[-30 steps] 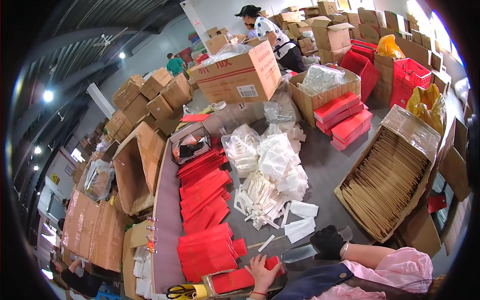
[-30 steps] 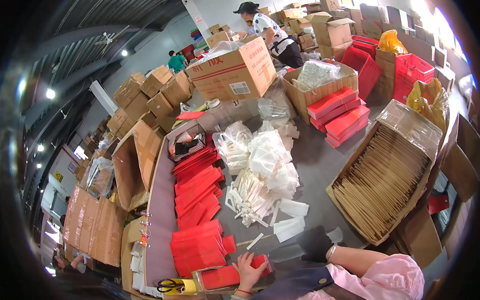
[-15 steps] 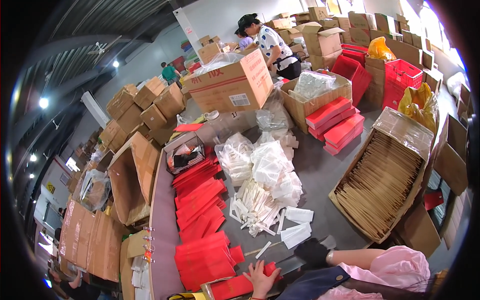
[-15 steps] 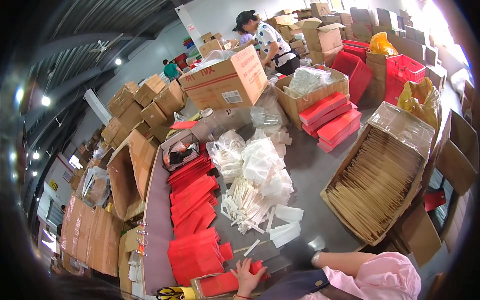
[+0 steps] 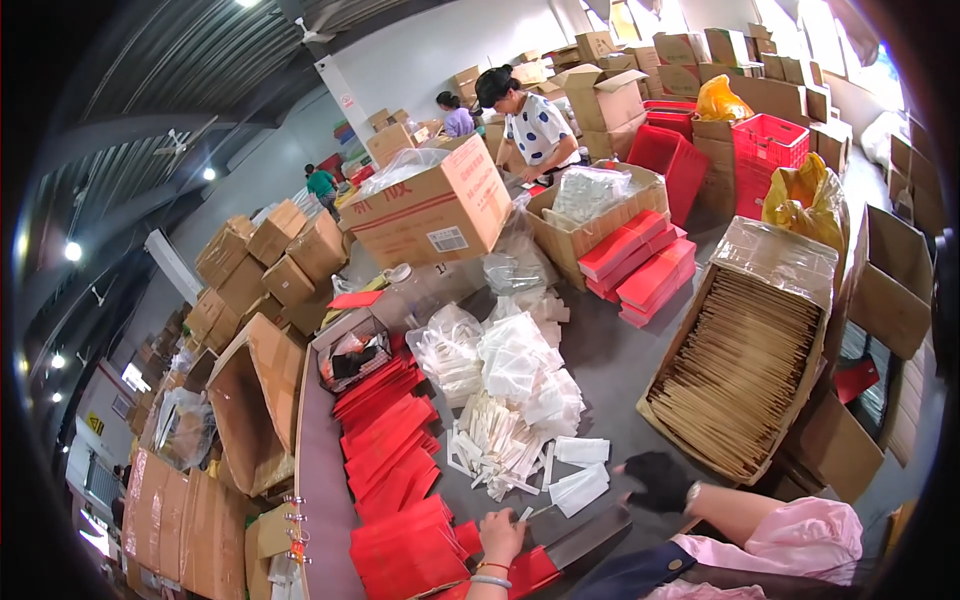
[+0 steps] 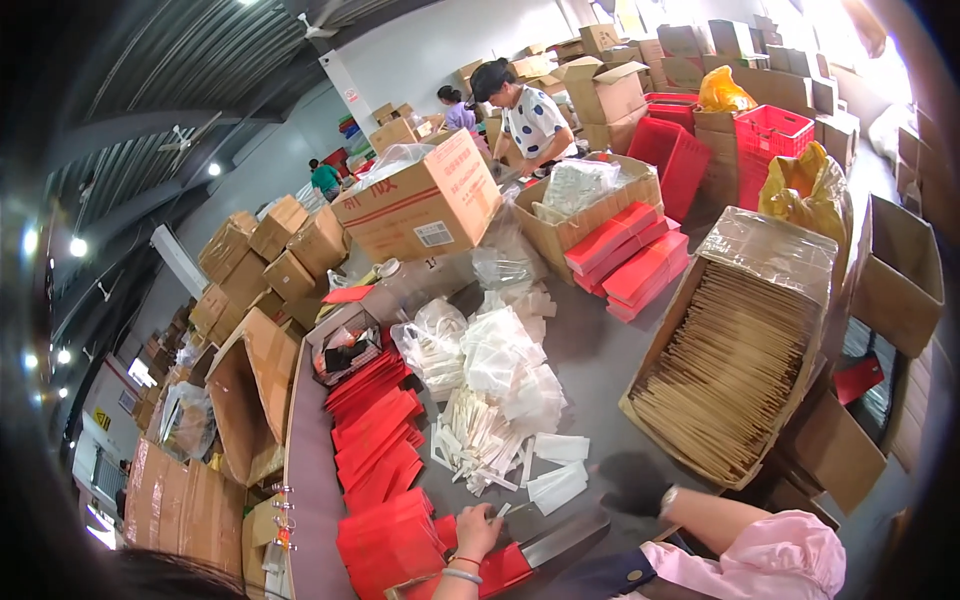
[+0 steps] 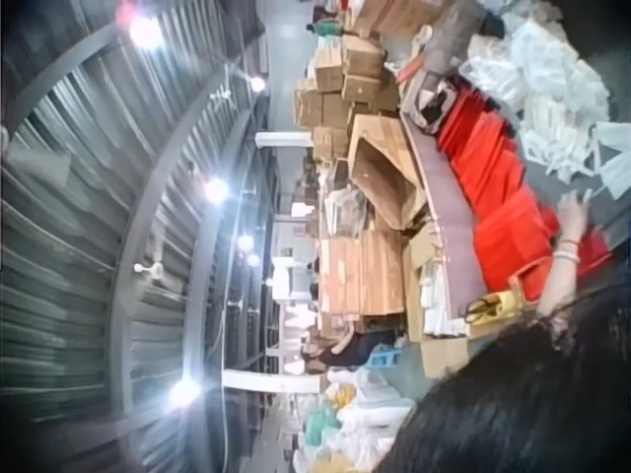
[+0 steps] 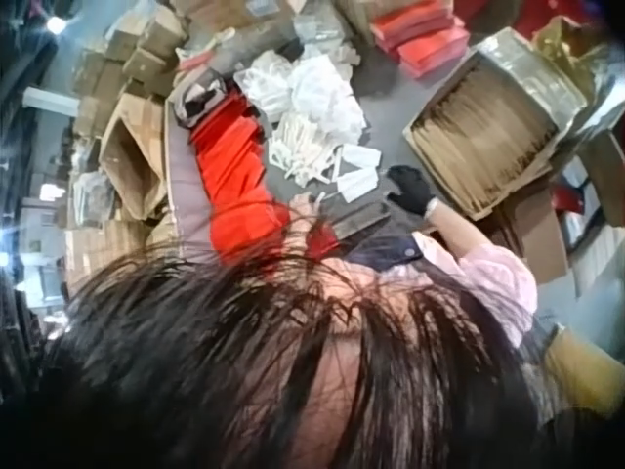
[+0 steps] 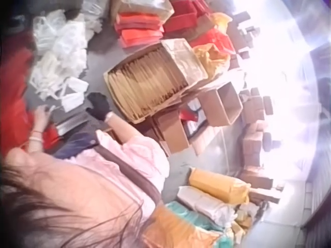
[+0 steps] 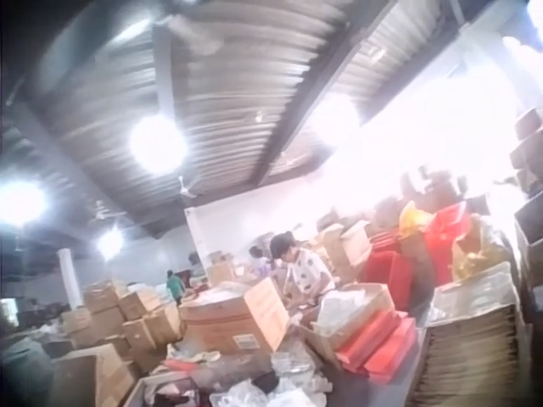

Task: Wrapping white paper items in red sleeves and placing them into a tray.

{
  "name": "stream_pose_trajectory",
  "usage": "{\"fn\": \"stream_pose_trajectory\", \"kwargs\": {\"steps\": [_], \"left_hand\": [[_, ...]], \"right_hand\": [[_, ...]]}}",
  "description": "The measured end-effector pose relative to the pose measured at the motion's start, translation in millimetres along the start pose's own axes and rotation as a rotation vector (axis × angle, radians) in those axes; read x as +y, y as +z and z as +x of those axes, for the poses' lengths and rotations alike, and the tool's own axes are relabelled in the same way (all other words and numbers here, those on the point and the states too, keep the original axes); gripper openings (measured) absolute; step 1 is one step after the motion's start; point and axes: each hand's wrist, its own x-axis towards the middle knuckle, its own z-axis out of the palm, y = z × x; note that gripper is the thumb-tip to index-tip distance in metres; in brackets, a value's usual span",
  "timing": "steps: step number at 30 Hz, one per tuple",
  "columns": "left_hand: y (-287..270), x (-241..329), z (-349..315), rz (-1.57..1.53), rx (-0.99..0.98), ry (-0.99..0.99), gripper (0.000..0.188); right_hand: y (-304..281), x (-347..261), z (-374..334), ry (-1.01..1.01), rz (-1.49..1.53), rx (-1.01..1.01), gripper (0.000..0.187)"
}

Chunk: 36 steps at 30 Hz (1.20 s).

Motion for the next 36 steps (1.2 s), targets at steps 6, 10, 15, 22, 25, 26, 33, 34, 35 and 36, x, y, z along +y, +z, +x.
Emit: {"fn": "stream_pose_trajectory", "kwargs": {"steps": [6,10,15,22,25,26,33,34,35,36], "left_hand": [[5.6,-0.6,14.4,0.005,-0.003,0.010,0.014],[6.9,0.9,19.9,-0.061,0.053,0.061,0.013],[-9.6,18.7,21.6,-0.147,0.048,0.048,0.012],[9.5,81.5,30.9,-0.350,-0.057,0.312,0.014],[28.0,95.6,39.4,-0.244,-0.065,0.384,0.012],[34.2,95.3,41.4,-0.122,-0.063,0.431,0.013],[43.0,88.3,45.8,-0.079,-0.147,0.387,0.016],[39.9,91.7,45.6,-0.079,-0.148,0.390,0.016],[35.7,96.1,44.4,-0.054,-0.103,0.410,0.017],[33.4,98.6,44.1,-0.030,-0.059,0.431,0.018]], "right_hand": [[-86.8,77.2,-40.9,0.451,-0.174,0.414,0.044],[-94.4,142.8,-70.4,0.624,-0.372,0.522,0.044],[-100.0,144.6,-63.0,0.838,-0.327,0.116,0.030],[-91.9,148.9,-66.1,0.809,-0.265,0.250,0.023],[-92.2,140.3,-60.8,0.872,-0.231,0.199,0.020],[-94.5,135.2,-57.2,0.872,-0.232,0.205,0.020],[-93.1,132.0,-54.3,0.905,-0.280,0.211,0.019],[-93.4,132.6,-53.8,0.898,-0.293,0.231,0.019],[-93.2,135.4,-54.5,0.901,-0.294,0.232,0.019],[-92.8,139.7,-56.0,0.911,-0.273,0.298,0.020]]}}
